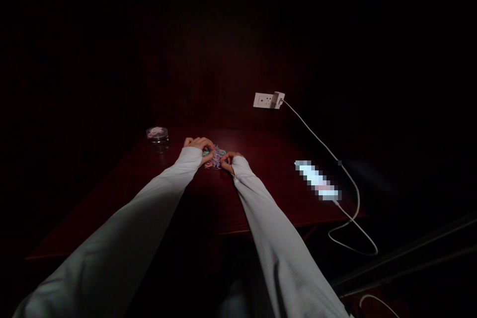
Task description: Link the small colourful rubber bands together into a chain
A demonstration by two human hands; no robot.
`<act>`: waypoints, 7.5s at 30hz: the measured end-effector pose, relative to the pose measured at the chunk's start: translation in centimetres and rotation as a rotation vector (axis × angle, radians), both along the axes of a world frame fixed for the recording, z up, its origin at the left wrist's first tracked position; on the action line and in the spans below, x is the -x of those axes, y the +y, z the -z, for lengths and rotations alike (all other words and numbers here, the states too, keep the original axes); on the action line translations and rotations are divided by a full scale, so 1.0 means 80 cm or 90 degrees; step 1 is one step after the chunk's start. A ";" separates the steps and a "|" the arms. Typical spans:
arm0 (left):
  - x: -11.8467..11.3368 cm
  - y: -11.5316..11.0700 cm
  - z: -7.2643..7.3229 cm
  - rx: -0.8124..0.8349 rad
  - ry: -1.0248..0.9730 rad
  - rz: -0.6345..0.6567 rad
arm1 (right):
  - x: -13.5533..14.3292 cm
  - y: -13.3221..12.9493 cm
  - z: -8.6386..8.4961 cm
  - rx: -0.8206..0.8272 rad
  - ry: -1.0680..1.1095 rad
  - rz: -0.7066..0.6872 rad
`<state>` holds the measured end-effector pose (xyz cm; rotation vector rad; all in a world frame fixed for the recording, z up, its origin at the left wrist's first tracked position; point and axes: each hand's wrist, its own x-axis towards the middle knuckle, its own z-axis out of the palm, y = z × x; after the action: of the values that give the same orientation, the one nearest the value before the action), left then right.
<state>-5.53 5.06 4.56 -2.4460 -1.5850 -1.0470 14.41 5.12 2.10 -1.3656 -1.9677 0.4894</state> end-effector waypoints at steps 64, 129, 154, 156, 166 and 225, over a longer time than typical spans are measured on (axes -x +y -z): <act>-0.001 -0.005 -0.009 0.034 -0.052 -0.027 | 0.001 -0.014 -0.014 0.016 0.029 0.004; -0.007 0.006 0.016 0.040 -0.029 0.064 | 0.001 -0.004 -0.006 -0.114 0.040 -0.018; -0.004 0.012 0.024 0.026 -0.070 0.056 | 0.001 0.012 0.013 -0.119 0.042 -0.035; -0.004 0.012 0.024 0.028 -0.068 0.055 | 0.001 0.012 0.013 -0.123 0.047 -0.035; -0.005 0.013 0.026 0.033 -0.072 0.052 | 0.000 0.007 0.007 -0.112 0.052 -0.039; -0.003 0.015 0.027 0.035 -0.014 0.071 | -0.001 0.009 0.010 -0.130 0.042 -0.046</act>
<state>-5.29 6.27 2.43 -2.5944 -1.5190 -1.0630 14.48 5.83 1.28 -1.1412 -1.9596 0.3503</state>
